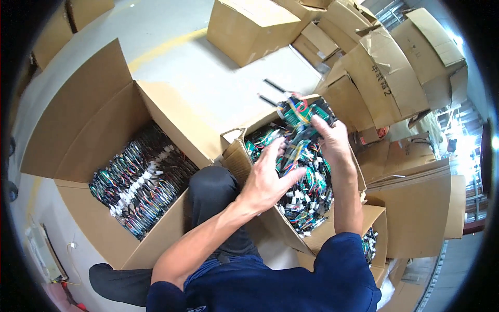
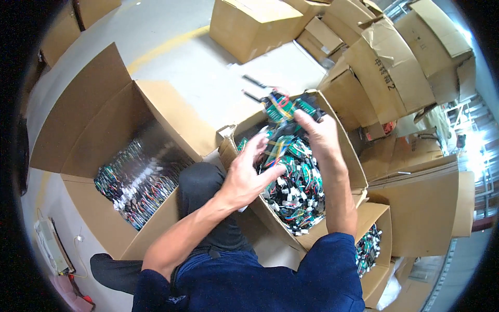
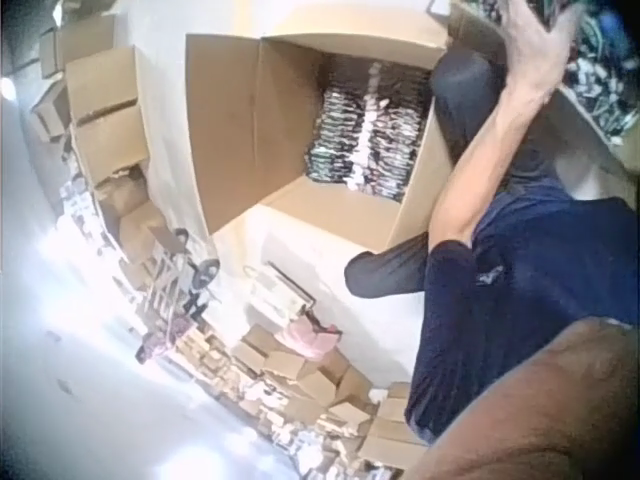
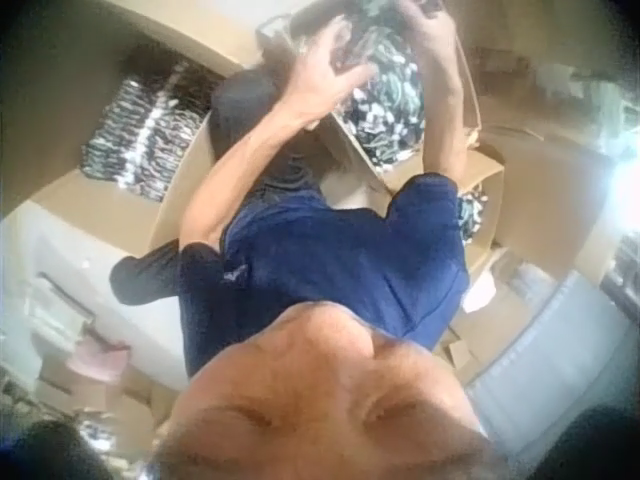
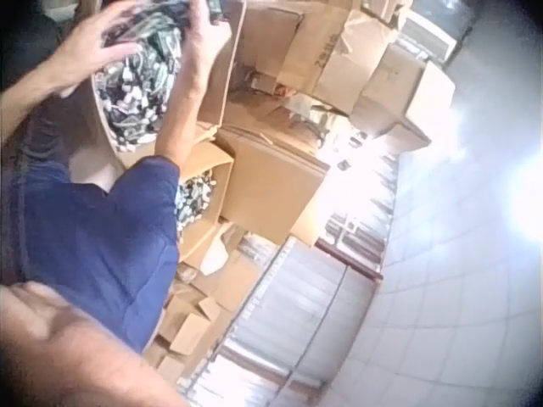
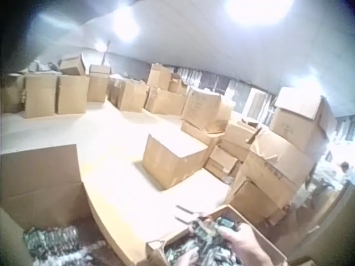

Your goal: The person organizes and packs electronic wiring harnesses and electronic components into cardboard boxes by hand.

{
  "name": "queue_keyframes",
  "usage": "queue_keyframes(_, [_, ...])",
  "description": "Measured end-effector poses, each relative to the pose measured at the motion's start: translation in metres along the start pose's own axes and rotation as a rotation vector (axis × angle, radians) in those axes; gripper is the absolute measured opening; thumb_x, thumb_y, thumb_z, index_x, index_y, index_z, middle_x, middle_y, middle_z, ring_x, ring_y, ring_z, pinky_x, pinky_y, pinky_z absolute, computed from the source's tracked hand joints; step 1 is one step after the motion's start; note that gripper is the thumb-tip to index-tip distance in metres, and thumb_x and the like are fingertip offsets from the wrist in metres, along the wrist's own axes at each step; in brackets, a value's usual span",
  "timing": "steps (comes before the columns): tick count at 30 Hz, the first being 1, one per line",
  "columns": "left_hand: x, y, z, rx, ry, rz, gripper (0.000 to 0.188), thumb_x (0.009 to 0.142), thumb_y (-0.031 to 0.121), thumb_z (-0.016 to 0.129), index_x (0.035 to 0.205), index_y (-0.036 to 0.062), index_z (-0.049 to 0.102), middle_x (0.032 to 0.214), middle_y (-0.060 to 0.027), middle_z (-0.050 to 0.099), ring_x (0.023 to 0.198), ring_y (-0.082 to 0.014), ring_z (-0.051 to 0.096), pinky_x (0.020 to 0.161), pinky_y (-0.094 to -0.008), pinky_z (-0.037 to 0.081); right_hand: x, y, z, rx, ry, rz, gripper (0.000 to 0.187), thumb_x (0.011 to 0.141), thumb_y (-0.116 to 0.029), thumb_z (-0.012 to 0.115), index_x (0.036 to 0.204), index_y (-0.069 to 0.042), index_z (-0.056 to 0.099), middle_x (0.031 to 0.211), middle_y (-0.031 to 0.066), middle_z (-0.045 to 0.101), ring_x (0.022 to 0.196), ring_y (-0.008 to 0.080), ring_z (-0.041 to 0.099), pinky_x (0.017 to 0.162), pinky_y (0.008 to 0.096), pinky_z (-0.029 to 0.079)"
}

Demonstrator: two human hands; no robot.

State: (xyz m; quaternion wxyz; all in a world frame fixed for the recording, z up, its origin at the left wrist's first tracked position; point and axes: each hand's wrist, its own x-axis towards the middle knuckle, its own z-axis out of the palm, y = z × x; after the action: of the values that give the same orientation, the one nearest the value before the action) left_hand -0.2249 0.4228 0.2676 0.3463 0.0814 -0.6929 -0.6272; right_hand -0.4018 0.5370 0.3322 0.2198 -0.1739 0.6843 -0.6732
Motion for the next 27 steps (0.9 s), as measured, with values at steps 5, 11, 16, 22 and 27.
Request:
queue_keyframes(5, [-0.027,0.051,-0.046,-0.173,-0.130,-0.333,0.037,0.096,0.012,0.072,0.125,-0.0056,0.059,0.091,-0.0186,0.072,0.079,-0.0223,0.072,0.072,-0.0374,0.058,-0.008,0.003,0.009,-0.079,-0.100,0.078,0.041,0.090,-0.029,0.083,0.119,-0.001,0.073,0.103,0.0026,0.074,0.090,0.0107,0.068,0.083,0.0286,0.056])
queue_keyframes(11, [0.006,0.083,-0.110,0.515,-0.335,0.307,0.037,0.083,0.012,0.080,0.111,-0.0029,0.061,0.149,-0.0340,0.041,0.142,-0.0520,0.039,0.117,-0.0565,0.035,-0.019,-0.052,0.068,-0.455,-0.585,0.185,0.041,0.087,-0.028,0.084,0.114,0.001,0.074,0.099,0.0026,0.075,0.089,0.0092,0.066,0.084,0.0266,0.054])
queue_keyframes(16, [-0.022,0.058,-0.124,0.277,-0.108,0.173,0.041,0.083,0.021,0.086,0.107,-0.0019,0.063,0.147,-0.0330,0.045,0.127,-0.0481,0.057,0.107,-0.0496,0.048,-0.015,-0.065,0.110,-0.387,-0.634,0.444,0.050,0.102,-0.049,0.065,0.103,0.000,0.077,0.091,0.0017,0.075,0.076,0.0060,0.063,0.071,0.0253,0.053])
queue_keyframes(22, [-0.083,0.048,-0.154,-0.629,0.244,-0.297,0.050,0.100,0.029,0.071,0.136,-0.0027,0.058,0.115,-0.0135,0.072,0.099,-0.0206,0.071,0.089,-0.0337,0.059,-0.039,-0.071,0.156,-0.547,-0.492,0.018,0.052,0.105,-0.047,0.060,0.081,-0.002,0.072,0.068,-0.0070,0.055,0.065,0.0032,0.046,0.055,0.0272,0.038])
queue_keyframes(27, [-0.067,0.062,-0.192,-0.860,0.377,-0.280,0.054,0.110,0.042,0.048,0.139,-0.0026,0.055,0.123,-0.0196,0.069,0.109,-0.0249,0.070,0.096,-0.0388,0.057,-0.069,-0.055,0.201,-0.562,-0.302,-0.369,0.045,0.104,-0.035,0.065,0.077,0.001,0.065,0.062,-0.0007,0.056,0.060,0.0058,0.045,0.051,0.0299,0.038])
